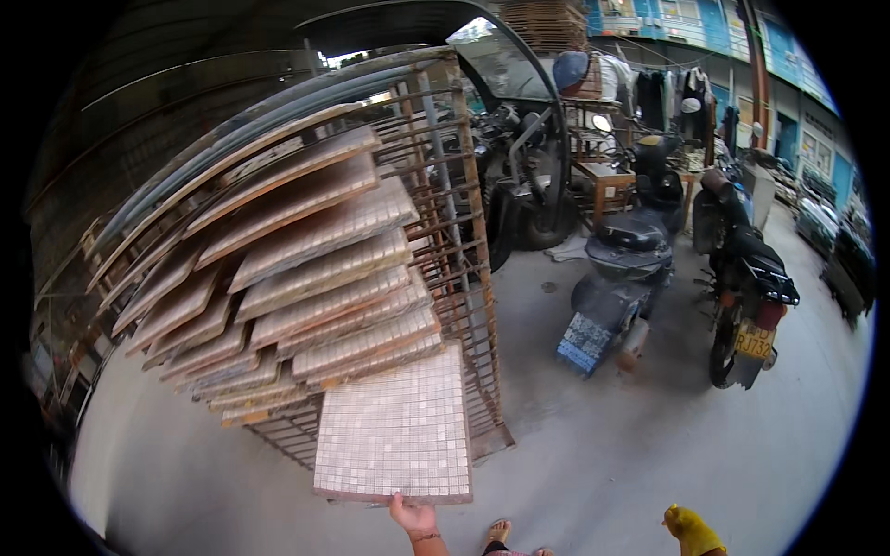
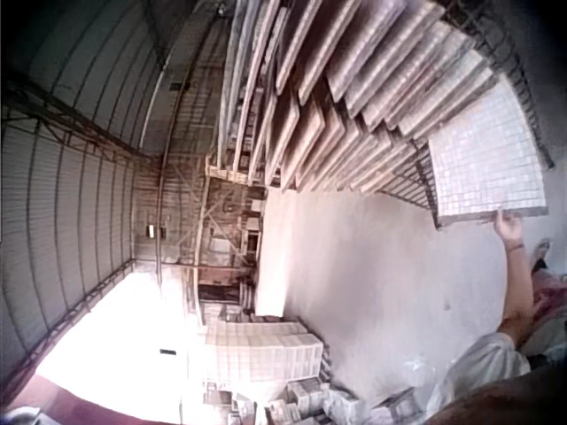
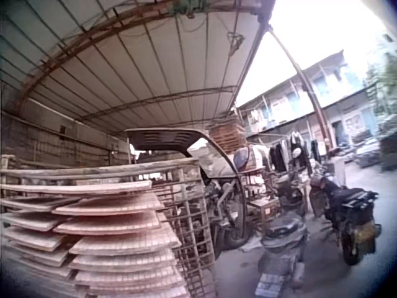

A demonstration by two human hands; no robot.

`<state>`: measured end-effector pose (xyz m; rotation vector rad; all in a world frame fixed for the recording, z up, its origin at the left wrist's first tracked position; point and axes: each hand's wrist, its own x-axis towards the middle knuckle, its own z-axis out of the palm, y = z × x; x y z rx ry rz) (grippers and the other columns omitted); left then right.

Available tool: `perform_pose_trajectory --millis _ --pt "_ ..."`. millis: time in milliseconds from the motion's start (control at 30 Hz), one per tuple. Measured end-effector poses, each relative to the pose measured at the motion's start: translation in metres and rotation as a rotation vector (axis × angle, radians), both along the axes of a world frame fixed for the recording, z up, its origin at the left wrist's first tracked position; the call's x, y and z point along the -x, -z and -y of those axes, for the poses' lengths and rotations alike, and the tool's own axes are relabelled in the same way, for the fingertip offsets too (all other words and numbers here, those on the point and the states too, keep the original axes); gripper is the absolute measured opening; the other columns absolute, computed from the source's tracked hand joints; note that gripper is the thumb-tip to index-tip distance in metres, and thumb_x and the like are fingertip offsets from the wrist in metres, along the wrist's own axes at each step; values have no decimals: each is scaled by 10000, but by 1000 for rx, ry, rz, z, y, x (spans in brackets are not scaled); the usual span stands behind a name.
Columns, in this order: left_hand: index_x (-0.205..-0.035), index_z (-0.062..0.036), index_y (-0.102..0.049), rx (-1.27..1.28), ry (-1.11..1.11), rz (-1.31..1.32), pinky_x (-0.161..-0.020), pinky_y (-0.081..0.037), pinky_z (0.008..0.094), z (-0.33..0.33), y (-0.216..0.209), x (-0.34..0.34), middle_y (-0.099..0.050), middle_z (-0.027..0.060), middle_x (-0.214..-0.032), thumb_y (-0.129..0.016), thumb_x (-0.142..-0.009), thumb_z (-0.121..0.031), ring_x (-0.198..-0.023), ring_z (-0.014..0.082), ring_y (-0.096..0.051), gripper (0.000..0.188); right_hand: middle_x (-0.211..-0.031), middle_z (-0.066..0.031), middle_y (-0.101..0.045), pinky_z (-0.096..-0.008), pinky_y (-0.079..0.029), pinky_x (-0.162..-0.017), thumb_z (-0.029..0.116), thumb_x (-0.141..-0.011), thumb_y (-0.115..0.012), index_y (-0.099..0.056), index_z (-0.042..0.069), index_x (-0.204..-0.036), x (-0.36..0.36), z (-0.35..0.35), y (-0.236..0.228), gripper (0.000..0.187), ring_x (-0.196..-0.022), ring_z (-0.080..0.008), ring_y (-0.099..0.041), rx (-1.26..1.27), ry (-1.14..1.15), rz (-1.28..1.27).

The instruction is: The person repeatedly picks up square mosaic tile sheets from a metal rack, places them on a work surface, and wipes the surface with a white cloth. The person wears yellow gloves and uses a small metal tool to assist in the wiping process. The task involves handling multiple tile sheets one by one in a repetitive cycle.

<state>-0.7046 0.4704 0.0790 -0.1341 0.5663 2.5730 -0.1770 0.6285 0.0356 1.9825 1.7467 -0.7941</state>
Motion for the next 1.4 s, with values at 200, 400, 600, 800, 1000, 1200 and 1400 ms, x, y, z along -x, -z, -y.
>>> perform_pose_trajectory --millis 200,400,600,800,1000,1200,1400 --pt "-1296 -28 -409 -13 38 -30 -1012 -317 412 -53 13 45 -470 81 -1281 -608 -674 -205 -1178 262 -419 676 -1101 -185 -600 -430 -377 -949 342 -903 -251 -651 62 -974 9 -1 0 494 -1091 -374 -502 142 109 25" --pt "-1323 -19 -364 37 55 -192 -1013 -309 416 -77 25 84 -425 91 -1331 -588 -752 -311 -1211 265 -389 680 -1022 -199 -620 -432 -394 -908 362 -891 -280 -641 48 -968 76 -20 -25 485 -1013 -384 -541 104 126 -58" --pt "-1334 -14 -347 108 29 -162 -1035 -287 397 -115 33 109 -416 107 -1344 -605 -763 -321 -1224 265 -386 698 -956 -211 -629 -431 -412 -869 373 -886 -299 -649 39 -914 107 -17 -25 485 -965 -367 -568 61 130 -112" --pt "-1339 -6 -340 40 10 -131 -1054 -276 390 -148 28 134 -409 123 -1353 -628 -789 -271 -1213 276 -405 674 -949 -201 -634 -412 -426 -858 394 -888 -287 -657 51 -901 116 -2 -17 505 -954 -357 -576 112 176 -140" --pt "-1340 8 -330 28 2 -96 -1063 -276 398 -172 12 138 -387 138 -1371 -618 -833 -268 -1231 277 -390 646 -956 -185 -641 -401 -431 -855 378 -910 -269 -647 53 -925 101 18 -2 498 -951 -348 -580 106 49 -131" --pt "-1336 -50 -367 15 7 -7 -1059 -296 406 -184 4 148 -403 118 -1366 -662 -789 -256 -1217 266 -412 655 -887 -140 -663 -391 -449 -771 382 -899 -323 -655 65 -883 107 40 -3 459 -853 -296 -607 78 242 -144" --pt "-1279 -35 -429 -56 48 -47 -999 -373 373 -180 39 175 -480 90 -1302 -731 -724 -263 -1149 233 -477 672 -1009 -187 -631 -403 -420 -878 362 -912 -289 -659 50 -907 120 63 -10 484 -1003 -345 -559 200 327 -107"
